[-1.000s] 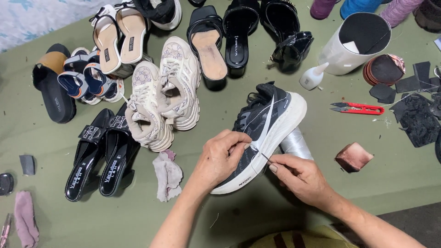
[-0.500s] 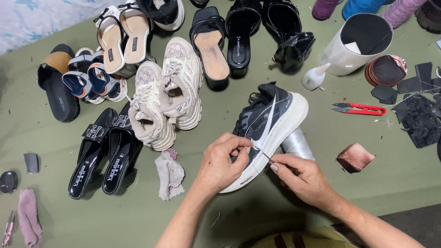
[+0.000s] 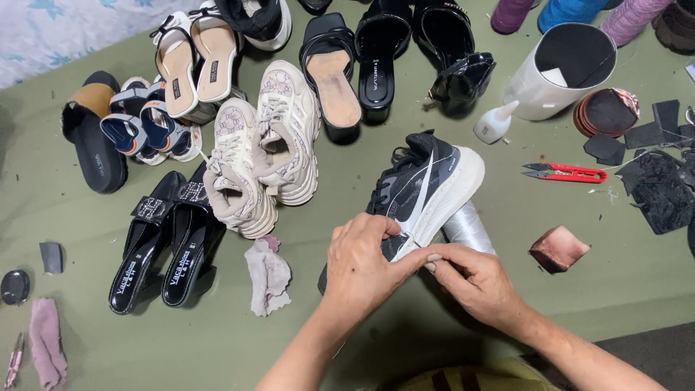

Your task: Hand-stitching a black sneaker using a stitching awl and white thread at a repair bench.

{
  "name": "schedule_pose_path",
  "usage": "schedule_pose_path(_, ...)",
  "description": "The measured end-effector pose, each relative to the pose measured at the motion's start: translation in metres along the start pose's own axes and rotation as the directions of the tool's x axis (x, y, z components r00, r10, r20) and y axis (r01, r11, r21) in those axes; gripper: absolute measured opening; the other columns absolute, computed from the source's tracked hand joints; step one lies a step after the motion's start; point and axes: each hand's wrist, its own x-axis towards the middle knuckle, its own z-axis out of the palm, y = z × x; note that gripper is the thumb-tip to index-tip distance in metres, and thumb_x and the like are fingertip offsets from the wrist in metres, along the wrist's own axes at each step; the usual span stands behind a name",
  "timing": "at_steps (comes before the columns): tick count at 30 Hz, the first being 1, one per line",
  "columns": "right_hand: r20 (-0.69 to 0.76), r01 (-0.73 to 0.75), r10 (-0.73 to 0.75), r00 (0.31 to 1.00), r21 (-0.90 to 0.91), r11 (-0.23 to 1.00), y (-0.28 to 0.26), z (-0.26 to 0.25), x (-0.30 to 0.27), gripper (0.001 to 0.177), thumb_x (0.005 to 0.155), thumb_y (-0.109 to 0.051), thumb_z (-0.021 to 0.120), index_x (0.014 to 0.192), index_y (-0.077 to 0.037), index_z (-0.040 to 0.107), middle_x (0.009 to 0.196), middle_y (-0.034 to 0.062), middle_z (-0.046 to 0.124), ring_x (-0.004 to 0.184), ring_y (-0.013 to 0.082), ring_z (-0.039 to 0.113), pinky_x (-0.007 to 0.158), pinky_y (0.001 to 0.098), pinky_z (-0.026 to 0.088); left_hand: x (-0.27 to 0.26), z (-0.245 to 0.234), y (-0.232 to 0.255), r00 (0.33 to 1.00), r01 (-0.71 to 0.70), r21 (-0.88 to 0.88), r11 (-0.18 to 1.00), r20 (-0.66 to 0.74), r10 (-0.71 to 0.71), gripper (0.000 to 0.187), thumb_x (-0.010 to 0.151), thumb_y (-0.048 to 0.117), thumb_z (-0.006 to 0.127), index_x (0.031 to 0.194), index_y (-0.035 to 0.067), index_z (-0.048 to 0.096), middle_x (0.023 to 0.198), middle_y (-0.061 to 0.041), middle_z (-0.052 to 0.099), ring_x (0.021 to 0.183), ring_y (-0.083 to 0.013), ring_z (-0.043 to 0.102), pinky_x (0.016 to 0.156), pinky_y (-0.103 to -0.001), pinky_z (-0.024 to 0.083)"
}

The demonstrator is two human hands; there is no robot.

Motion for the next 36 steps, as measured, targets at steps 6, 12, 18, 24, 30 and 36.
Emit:
schedule_pose_path(6,-0.027,0.031,-0.031,0.999,-0.015,0.999,0.013,0.003,-0.003,0.021,0.092,-0.017,0.07,0.108,-0.007,0.078,0.086,-0.0011,0.077,0.066,0.0072,0.061,0.066,0.0229,0.053,-0.008,0.016,-0.006,0.974,-0.13,0.036,0.991,-0.181,0.134,0.029,0.083,0.038,0.079,0.094,0.014,0.069,0.087,0.0,0.067,0.083,-0.0239,0.067,0.083,-0.042,0.046)
schedule_pose_path(12,0.002,-0.014,0.014,1.0,0.033,0.999,0.0,0.001,-0.001,0.022,0.094,-0.018,0.068,0.11,-0.008,0.079,0.074,-0.0016,0.07,0.058,0.0079,0.056,0.057,0.0232,0.051,-0.012,0.019,-0.007,0.98,-0.068,-0.05,0.996,-0.192,0.058,0.019,0.084,0.034,0.077,0.089,0.017,0.072,0.08,0.004,0.065,0.066,-0.0188,0.06,0.082,-0.039,0.046)
schedule_pose_path(18,0.009,-0.005,0.005,1.0,0.029,1.0,0.0,0.001,-0.001,0.024,0.093,-0.015,0.067,0.113,-0.007,0.078,0.081,0.0004,0.074,0.064,0.0085,0.06,0.063,0.0238,0.053,-0.011,0.01,0.0,0.991,-0.024,-0.156,0.987,-0.136,0.003,0.008,0.087,0.025,0.072,0.081,0.021,0.071,0.078,0.011,0.067,0.064,-0.0101,0.059,0.09,-0.035,0.047)
schedule_pose_path(24,-0.011,0.006,-0.006,1.0,-0.018,1.0,0.001,0.001,-0.001,0.024,0.093,-0.018,0.069,0.113,-0.009,0.078,0.088,-0.0007,0.079,0.07,0.0076,0.065,0.07,0.0222,0.055,-0.008,0.004,0.0,0.997,0.061,-0.187,0.98,-0.034,-0.069,0.01,0.09,0.025,0.066,0.085,0.02,0.072,0.08,0.007,0.066,0.066,-0.0119,0.059,0.086,-0.034,0.049)
schedule_pose_path(30,0.002,-0.081,0.081,0.997,0.028,0.996,0.001,0.001,-0.002,0.023,0.092,-0.018,0.07,0.112,-0.01,0.079,0.081,-0.0011,0.075,0.059,0.0084,0.059,0.06,0.0232,0.052,-0.018,-0.004,0.003,0.967,-0.183,-0.115,0.976,-0.202,0.157,0.017,0.09,0.018,0.064,0.107,0.013,0.064,0.099,0.002,0.068,0.077,-0.0185,0.065,0.087,-0.038,0.048)
schedule_pose_path(36,-0.054,0.096,-0.102,0.993,-0.093,0.991,0.008,0.004,-0.002,0.019,0.092,-0.018,0.069,0.107,-0.009,0.077,0.102,0.0019,0.078,0.088,0.0119,0.072,0.083,0.0247,0.055,-0.026,-0.005,0.007,0.885,-0.267,0.054,0.962,-0.382,0.267,0.014,0.092,0.014,0.068,0.104,0.008,0.062,0.098,-0.004,0.066,0.091,-0.022,0.064,0.085,-0.04,0.045)
